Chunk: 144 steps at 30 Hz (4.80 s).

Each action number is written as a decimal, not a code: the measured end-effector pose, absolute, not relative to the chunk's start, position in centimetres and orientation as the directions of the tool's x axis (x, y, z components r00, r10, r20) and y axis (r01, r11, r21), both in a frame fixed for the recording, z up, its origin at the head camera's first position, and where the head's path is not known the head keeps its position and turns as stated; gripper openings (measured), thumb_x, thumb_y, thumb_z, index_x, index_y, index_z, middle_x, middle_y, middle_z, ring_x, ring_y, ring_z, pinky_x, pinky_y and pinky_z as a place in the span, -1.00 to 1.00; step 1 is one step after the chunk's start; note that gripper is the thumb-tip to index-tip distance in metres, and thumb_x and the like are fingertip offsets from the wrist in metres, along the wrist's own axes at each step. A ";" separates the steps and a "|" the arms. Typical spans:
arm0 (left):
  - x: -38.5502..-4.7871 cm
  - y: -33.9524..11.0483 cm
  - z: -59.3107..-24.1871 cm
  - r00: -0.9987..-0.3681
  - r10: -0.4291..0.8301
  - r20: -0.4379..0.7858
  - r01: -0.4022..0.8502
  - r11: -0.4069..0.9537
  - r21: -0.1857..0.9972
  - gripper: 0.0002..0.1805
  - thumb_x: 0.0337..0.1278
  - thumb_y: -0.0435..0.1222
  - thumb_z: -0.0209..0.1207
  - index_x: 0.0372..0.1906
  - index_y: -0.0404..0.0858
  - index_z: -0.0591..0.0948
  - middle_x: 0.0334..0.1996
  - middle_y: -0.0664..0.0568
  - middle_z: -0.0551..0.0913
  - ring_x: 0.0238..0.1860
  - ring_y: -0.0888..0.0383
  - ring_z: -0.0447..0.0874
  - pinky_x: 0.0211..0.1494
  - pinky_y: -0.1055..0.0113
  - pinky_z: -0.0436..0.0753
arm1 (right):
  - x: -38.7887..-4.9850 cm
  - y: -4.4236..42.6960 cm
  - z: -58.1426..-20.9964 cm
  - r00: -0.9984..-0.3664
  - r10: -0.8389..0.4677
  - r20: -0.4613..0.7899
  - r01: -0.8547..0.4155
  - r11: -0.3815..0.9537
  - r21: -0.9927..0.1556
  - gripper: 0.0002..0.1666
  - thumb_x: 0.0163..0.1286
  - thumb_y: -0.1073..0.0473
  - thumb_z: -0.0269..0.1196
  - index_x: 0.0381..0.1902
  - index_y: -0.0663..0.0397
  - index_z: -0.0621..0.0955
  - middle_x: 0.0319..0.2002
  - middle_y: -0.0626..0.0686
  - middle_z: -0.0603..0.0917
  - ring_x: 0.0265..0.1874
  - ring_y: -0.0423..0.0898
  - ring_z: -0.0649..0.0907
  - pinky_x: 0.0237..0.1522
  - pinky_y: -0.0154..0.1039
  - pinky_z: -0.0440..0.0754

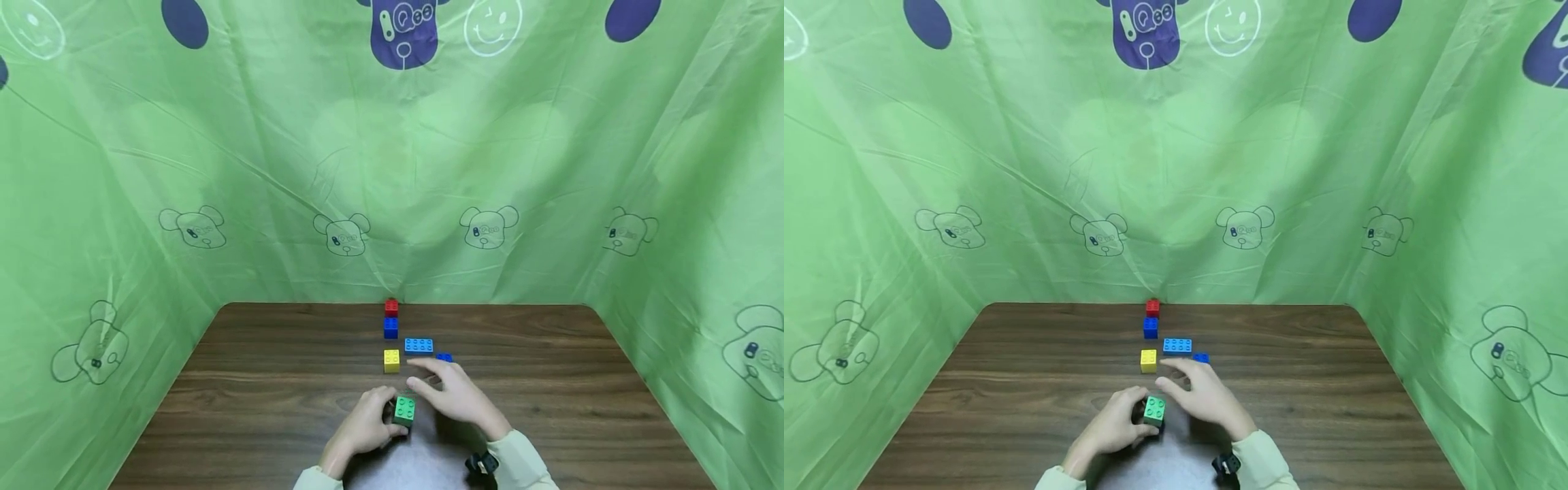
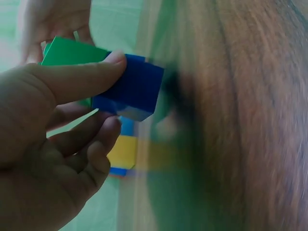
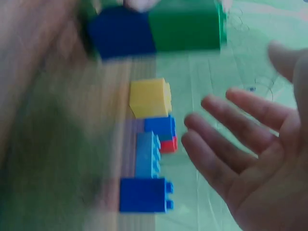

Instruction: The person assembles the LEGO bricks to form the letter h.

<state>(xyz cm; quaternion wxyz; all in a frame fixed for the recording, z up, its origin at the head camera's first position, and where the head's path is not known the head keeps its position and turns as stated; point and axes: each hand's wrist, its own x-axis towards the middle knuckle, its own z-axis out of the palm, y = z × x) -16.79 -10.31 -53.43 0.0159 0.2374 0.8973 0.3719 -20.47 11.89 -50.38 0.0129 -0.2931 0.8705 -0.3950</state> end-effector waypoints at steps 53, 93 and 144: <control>-19.9 -19.6 -53.6 -0.988 0.012 0.152 0.115 0.721 0.684 -0.16 -0.08 -0.33 0.54 0.37 -0.31 0.44 0.17 -0.30 0.61 0.15 -0.24 0.60 0.19 -0.14 0.58 | -24.7 14.8 -54.0 -0.910 -0.299 0.287 -0.401 0.810 -0.428 -0.68 0.28 0.28 0.44 0.00 0.15 0.75 -0.02 0.14 0.76 0.01 0.10 0.74 0.05 0.00 0.69; -23.6 -8.9 -54.8 -0.960 0.130 0.247 0.250 0.795 0.552 -0.55 0.01 -0.43 0.45 0.06 -0.29 0.63 -0.02 -0.18 0.64 0.01 -0.12 0.66 0.10 -0.01 0.66 | -24.5 14.9 -54.4 -0.901 -0.305 0.307 -0.423 0.772 -0.474 -0.68 0.25 0.31 0.45 -0.02 0.18 0.76 -0.06 0.14 0.77 -0.02 0.10 0.74 0.04 0.01 0.69; -19.3 -6.1 -55.6 -0.896 0.417 0.153 0.402 0.611 0.682 -0.64 -0.17 -0.20 0.60 -0.19 -0.14 0.75 -0.26 0.21 0.70 -0.23 0.33 0.58 -0.12 0.44 0.56 | -24.4 16.0 -54.8 -0.899 -0.322 0.296 -0.434 0.747 -0.503 -0.65 0.29 0.30 0.42 0.05 0.20 0.72 0.04 0.17 0.74 0.08 0.13 0.70 0.15 0.05 0.64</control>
